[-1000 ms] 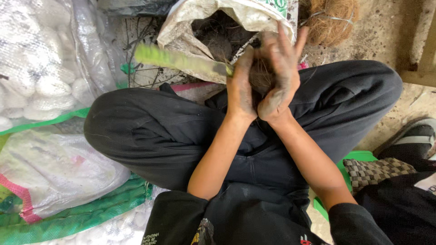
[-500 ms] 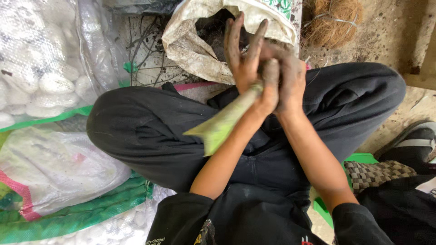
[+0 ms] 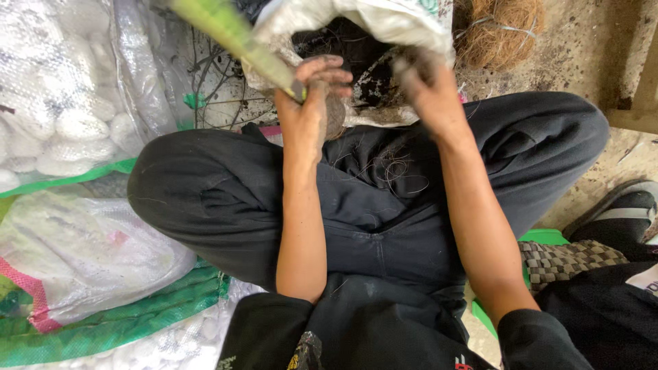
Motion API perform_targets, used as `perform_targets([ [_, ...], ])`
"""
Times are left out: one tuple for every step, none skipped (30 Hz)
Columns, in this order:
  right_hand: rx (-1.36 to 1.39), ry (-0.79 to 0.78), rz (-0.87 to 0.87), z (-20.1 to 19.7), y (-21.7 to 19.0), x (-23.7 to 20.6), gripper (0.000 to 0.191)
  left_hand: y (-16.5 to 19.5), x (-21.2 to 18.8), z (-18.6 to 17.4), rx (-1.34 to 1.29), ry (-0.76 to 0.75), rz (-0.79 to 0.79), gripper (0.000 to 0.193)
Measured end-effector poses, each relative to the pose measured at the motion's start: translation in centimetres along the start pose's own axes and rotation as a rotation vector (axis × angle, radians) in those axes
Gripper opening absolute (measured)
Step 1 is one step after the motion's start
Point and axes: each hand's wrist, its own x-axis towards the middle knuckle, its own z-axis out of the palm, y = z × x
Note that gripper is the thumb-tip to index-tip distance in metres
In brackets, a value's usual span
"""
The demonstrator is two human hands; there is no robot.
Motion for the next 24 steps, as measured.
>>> perform_targets([
  [0.011, 0.045, -0.084, -0.4, 0.0, 0.4, 0.057, 0.2, 0.0, -0.1, 0.116, 0.003, -0.082, 0.038],
  [0.019, 0.087, -0.167, -0.6, -0.1, 0.6, 0.059, 0.5, -0.1, 0.0, 0.228, 0.007, -0.166, 0.045],
  [0.028, 0.126, -0.248, -0.6, -0.2, 0.6, 0.06, 0.7, -0.1, 0.0, 0.342, 0.009, -0.253, 0.053],
  [0.034, 0.123, -0.246, -0.5, -0.2, 0.6, 0.06, 0.8, -0.2, 0.2, 0.264, 0.03, -0.263, 0.059],
  [0.04, 0.118, -0.246, -0.3, -0.4, 0.5, 0.06, 0.9, -0.1, 0.3, 0.187, 0.052, -0.27, 0.066],
  [0.047, 0.112, -0.245, -0.1, -0.6, 0.3, 0.061, 0.9, 0.0, 0.5, 0.111, 0.075, -0.278, 0.075],
  [-0.016, 0.068, -0.087, 0.2, -0.9, 0.1, 0.056, 0.9, 0.0, 0.3, 0.118, 0.072, -0.224, 0.076],
  [-0.083, 0.022, 0.067, 0.4, -1.1, 0.0, 0.052, 0.9, 0.1, 0.2, 0.123, 0.068, -0.168, 0.077],
  [-0.154, -0.023, 0.218, 0.5, -1.4, 0.1, 0.051, 0.8, 0.2, 0.1, 0.125, 0.061, -0.108, 0.079],
  [-0.323, -0.043, 0.082, 0.7, -1.6, 0.3, 0.048, 0.6, 0.3, -0.1, 0.091, 0.061, -0.118, 0.077],
  [-0.492, -0.065, -0.052, 1.3, -1.7, 0.7, 0.046, 0.4, 0.2, -0.2, 0.057, 0.062, -0.132, 0.076],
  [-0.654, -0.09, -0.185, 1.8, -1.7, 1.1, 0.045, 0.2, 0.1, -0.2, 0.029, 0.064, -0.148, 0.075],
  [-0.733, -0.06, -0.237, 2.5, -1.6, 1.6, 0.057, 0.0, 0.0, -0.3, 0.055, 0.052, -0.135, 0.071],
  [-0.813, -0.028, -0.291, 3.3, -1.5, 2.3, 0.07, -0.1, -0.1, -0.2, 0.08, 0.039, -0.119, 0.066],
  [-0.892, 0.004, -0.347, 4.0, -1.4, 2.9, 0.083, -0.2, 0.0, -0.1, 0.106, 0.026, -0.103, 0.063],
  [-0.989, -0.012, -0.302, 4.6, -1.3, 3.4, 0.089, -0.4, -0.1, 0.0, 0.087, 0.023, -0.117, 0.057],
  [-1.085, -0.027, -0.259, 5.3, -1.5, 3.8, 0.096, -0.4, -0.1, 0.1, 0.068, 0.02, -0.13, 0.052],
  [-1.181, -0.043, -0.215, 5.7, -1.6, 4.3, 0.104, -0.4, 0.0, 0.2, 0.048, 0.018, -0.142, 0.047],
  [-1.203, -0.047, -0.207, 6.0, -1.5, 4.5, 0.105, -0.2, -0.1, 0.1, 0.033, 0.028, -0.148, 0.045],
  [-1.224, -0.051, -0.199, 6.2, -1.5, 4.7, 0.106, 0.1, -0.1, 0.0, 0.018, 0.037, -0.153, 0.044],
  [-1.246, -0.054, -0.192, 6.4, -1.7, 4.8, 0.107, 0.4, -0.2, -0.1, 0.003, 0.046, -0.159, 0.043],
  [-1.246, -0.065, -0.158, 6.4, -1.8, 4.9, 0.108, 0.7, -0.3, -0.4, 0.033, 0.079, -0.194, 0.044],
  [-1.248, -0.074, -0.123, 6.5, -1.9, 4.9, 0.109, 1.1, -0.3, -0.7, 0.06, 0.11, -0.229, 0.046],
  [-1.25, -0.086, -0.086, 6.4, -1.8, 4.9, 0.109, 1.3, -0.4, -0.9, 0.087, 0.142, -0.268, 0.047],
])
